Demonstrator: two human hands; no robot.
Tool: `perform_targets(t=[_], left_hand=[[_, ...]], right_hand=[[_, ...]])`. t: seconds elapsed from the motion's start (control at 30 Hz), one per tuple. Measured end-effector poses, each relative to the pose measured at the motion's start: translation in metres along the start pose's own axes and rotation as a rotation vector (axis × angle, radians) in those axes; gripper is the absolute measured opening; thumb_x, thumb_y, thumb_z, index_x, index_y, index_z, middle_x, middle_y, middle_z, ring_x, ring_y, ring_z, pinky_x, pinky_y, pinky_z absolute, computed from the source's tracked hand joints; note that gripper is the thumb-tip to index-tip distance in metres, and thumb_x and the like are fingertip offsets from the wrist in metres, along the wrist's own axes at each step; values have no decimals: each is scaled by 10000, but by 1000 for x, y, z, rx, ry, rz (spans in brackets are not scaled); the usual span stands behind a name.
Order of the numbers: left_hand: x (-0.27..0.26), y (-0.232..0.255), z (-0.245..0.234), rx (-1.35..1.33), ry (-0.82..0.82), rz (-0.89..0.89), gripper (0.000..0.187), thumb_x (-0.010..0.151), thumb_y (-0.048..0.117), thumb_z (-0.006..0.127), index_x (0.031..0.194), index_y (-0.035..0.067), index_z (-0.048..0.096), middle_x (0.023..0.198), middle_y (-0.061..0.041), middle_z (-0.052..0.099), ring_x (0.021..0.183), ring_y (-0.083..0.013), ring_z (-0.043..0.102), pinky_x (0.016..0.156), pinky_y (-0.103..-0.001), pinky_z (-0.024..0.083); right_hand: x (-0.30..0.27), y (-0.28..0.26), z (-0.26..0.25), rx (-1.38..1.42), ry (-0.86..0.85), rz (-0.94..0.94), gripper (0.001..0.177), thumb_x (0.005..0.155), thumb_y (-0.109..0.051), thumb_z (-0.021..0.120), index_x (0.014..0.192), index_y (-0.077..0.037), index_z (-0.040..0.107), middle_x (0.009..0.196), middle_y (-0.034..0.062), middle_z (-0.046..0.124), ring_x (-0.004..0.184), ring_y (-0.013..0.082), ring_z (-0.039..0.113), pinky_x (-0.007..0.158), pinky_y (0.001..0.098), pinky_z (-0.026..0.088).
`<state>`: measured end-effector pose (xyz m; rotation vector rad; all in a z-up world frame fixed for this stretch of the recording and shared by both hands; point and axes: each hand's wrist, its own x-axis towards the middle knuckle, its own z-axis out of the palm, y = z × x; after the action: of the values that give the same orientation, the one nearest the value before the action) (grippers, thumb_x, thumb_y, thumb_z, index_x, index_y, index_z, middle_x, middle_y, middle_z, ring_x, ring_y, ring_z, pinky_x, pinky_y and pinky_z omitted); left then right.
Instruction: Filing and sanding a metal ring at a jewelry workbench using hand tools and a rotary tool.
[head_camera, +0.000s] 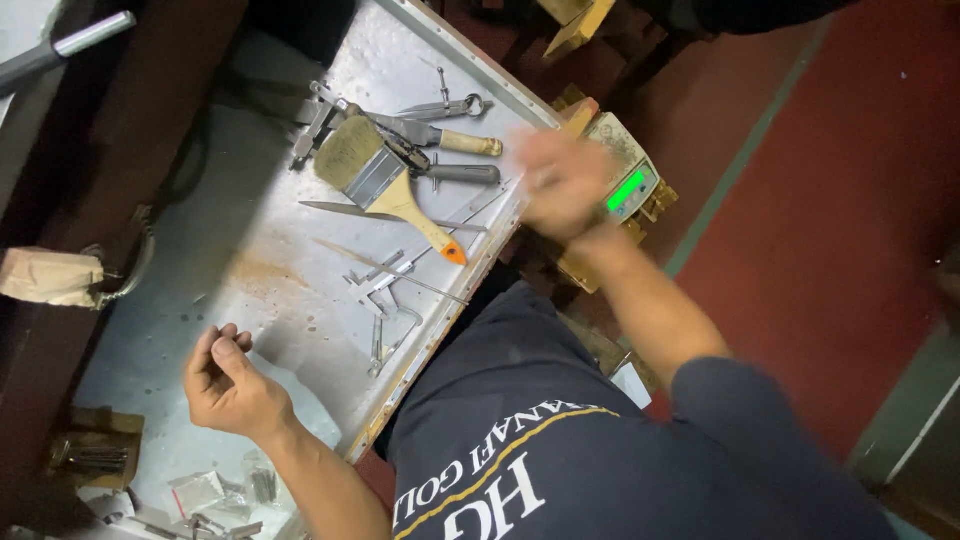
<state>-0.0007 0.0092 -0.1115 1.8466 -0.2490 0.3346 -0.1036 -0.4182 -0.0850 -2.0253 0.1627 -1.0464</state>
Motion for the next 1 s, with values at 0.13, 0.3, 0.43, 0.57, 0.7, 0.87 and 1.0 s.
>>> perform_targets(t=[0.13,0.3,0.43,0.57,0.7,0.87,1.0], left_hand=[[0,25,14,3,82,-125,148,1100,-57,585,1204,-144,644,1064,-262,652,943,-324,683,824,-385,640],[2,2,4,-53,19,-13,170,1127,-17,615,1191,-173,639,982,-310,690,805,-303,702,729,-380,595],[2,18,3,-33,49,6,152,1122,-33,619,1187,-170,639,990,-311,685,821,-322,710,733,-391,596],[3,38,5,-69,37,6,110,1090,-42,633,1160,-126,646,1003,-265,671,856,-298,711,757,-375,596],[5,67,6,-62,-22,63,118,1055,-24,663,1135,-110,674,983,-257,674,834,-328,721,744,-393,599],[3,129,29,-42,-151,29,141,958,-27,722,1096,-16,749,993,-207,737,880,-339,750,752,-419,609],[-7,168,59,-199,-353,-7,257,878,57,806,1129,22,760,960,-171,786,864,-330,780,748,-413,632]], right_hand=[[7,27,-81,-396,287,74,226,1101,-144,522,1015,-49,707,704,71,659,501,154,605,501,299,458],[-118,171,-141,-769,-380,563,193,973,-210,762,1100,-68,795,944,227,733,906,488,704,782,582,553],[-133,138,-129,-986,-626,710,329,982,-265,720,1270,-110,757,1150,199,704,983,471,719,852,607,586],[-156,163,-125,-980,-546,672,261,994,-190,718,1194,-32,778,1096,207,685,1011,452,704,871,585,560],[-212,269,-160,-927,-193,725,156,934,-192,852,1077,-214,794,1052,11,691,1016,268,704,766,480,587],[-47,79,-100,-440,98,174,158,955,-31,956,1035,-78,828,984,93,693,881,295,708,801,348,545],[9,-107,21,197,-296,112,129,862,41,839,926,-67,808,907,151,748,783,279,705,738,355,558]])
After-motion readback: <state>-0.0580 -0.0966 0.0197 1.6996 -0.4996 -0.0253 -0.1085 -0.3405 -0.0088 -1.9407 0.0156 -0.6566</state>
